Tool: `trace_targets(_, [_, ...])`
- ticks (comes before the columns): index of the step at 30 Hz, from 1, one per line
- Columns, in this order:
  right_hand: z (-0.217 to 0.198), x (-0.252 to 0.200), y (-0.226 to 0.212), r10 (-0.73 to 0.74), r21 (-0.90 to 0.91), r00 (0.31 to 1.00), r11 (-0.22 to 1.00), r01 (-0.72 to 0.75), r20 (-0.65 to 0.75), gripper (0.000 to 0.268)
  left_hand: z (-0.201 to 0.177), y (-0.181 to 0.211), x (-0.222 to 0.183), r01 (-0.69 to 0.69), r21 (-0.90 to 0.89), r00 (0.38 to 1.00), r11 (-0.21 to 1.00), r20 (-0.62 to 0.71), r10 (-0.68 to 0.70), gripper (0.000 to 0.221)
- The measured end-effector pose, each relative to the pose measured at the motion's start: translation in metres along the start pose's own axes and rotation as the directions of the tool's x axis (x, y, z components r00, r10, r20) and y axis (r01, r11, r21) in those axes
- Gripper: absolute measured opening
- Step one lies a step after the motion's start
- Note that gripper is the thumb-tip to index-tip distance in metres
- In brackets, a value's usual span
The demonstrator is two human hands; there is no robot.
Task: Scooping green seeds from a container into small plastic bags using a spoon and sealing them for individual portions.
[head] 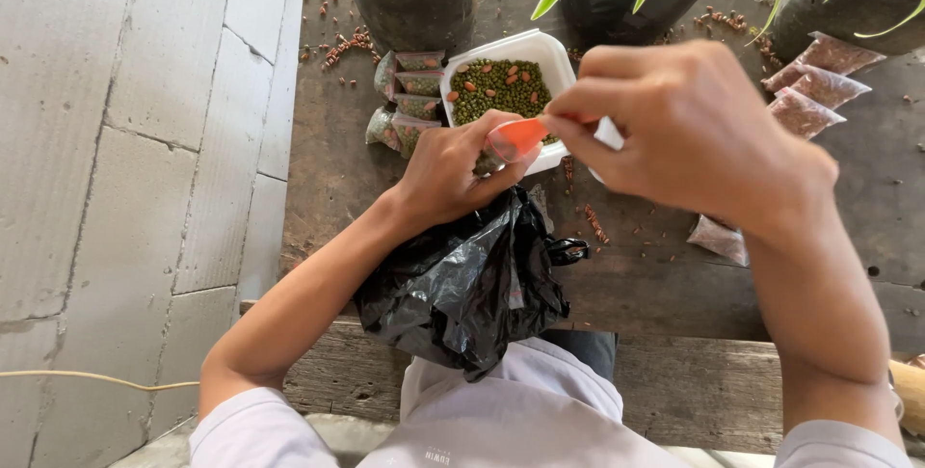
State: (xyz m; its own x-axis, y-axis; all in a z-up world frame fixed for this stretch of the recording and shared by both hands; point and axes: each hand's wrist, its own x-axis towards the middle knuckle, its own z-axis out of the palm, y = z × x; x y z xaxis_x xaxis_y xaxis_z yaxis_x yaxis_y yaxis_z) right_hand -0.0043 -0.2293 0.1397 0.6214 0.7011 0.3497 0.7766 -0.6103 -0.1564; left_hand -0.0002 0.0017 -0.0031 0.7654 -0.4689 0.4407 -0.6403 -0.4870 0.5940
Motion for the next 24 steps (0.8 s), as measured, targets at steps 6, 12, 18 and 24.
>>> trace_targets(6, [-0.008,-0.008,-0.007,-0.192,-0.222,0.981,0.958,0.179,-0.036,0.008,-0.005,0.009,0.004,-0.040,-0.040,0.997,0.998,-0.062,0.037,0.023])
trace_targets(12, [-0.032,-0.012,0.045,-0.065,0.105,0.994,0.992,0.075,-0.090,0.010,-0.007,0.010,0.009,-0.068,-0.313,0.989,0.947,-0.146,0.023,0.037])
trace_targets(18, [-0.020,-0.010,0.066,0.067,0.051,0.995,0.996,-0.071,0.072,0.012,-0.009,0.017,0.010,0.025,-0.482,0.972,0.876,-0.191,-0.134,0.034])
trace_targets(24, [-0.006,0.006,0.059,0.277,0.060,0.898,0.947,-0.315,0.341,0.021,-0.011,0.023,0.013,0.080,-0.491,0.954,0.868,-0.214,-0.208,0.035])
